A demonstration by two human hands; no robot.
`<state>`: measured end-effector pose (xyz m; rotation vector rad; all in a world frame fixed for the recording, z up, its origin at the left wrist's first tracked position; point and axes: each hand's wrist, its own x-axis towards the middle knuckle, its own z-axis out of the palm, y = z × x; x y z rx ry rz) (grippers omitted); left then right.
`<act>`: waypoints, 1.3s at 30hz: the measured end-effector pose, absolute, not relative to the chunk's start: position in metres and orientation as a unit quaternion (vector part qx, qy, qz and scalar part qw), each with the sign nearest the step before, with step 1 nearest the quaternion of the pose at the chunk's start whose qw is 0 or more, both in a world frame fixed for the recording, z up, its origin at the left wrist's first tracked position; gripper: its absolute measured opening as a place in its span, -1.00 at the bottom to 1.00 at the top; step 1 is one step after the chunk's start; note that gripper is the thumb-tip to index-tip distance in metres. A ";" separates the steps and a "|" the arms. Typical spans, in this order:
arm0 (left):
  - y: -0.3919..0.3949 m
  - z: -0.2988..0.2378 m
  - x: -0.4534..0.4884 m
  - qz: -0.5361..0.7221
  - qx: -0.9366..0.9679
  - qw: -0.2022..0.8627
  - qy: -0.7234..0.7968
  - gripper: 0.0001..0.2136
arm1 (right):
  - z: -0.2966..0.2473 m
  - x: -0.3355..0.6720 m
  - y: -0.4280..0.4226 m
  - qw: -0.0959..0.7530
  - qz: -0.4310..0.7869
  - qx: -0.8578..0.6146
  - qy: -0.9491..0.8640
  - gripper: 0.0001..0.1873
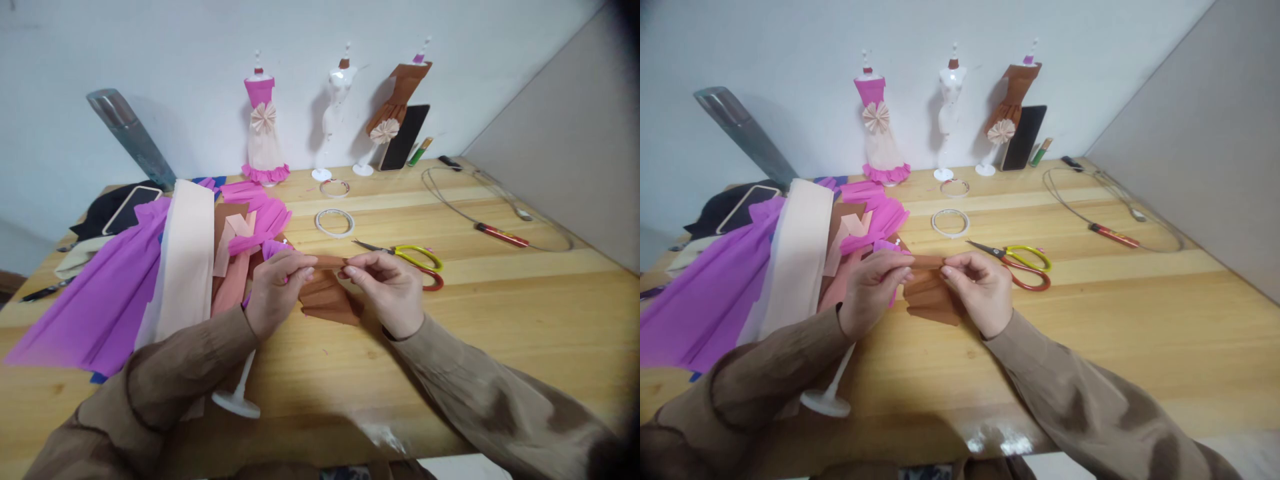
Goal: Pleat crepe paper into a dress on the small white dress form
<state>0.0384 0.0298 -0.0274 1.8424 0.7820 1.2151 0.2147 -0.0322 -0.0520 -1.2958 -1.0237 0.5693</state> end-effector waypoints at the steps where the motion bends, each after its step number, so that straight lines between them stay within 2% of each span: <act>1: 0.030 -0.027 0.039 0.478 0.725 0.388 0.308 -0.85 | -0.052 0.215 -0.032 0.640 0.245 -0.571 -0.451 -0.87; 7: 0.029 -0.031 0.038 0.460 0.709 0.412 0.342 -0.89 | -0.048 0.214 -0.033 0.622 0.189 -0.576 -0.495 -0.93; 11: 0.025 -0.030 0.040 0.428 0.636 0.526 0.367 -0.99 | -0.042 0.212 -0.035 0.633 0.202 -0.557 -0.498 -0.91; 14: 0.020 -0.020 0.043 0.409 0.564 0.609 0.378 -0.91 | -0.038 0.210 -0.036 0.645 0.215 -0.546 -0.489 -0.89; 17: 0.016 -0.009 0.046 0.394 0.516 0.649 0.396 -0.88 | -0.036 0.209 -0.037 0.647 0.222 -0.544 -0.486 -0.87; 32: 0.010 0.002 0.046 0.385 0.492 0.658 0.419 -0.94 | -0.034 0.208 -0.042 0.657 0.241 -0.548 -0.458 -0.84; 39: 0.011 0.004 0.047 0.360 0.507 0.647 0.441 -0.94 | -0.035 0.208 -0.041 0.661 0.294 -0.525 -0.449 -0.84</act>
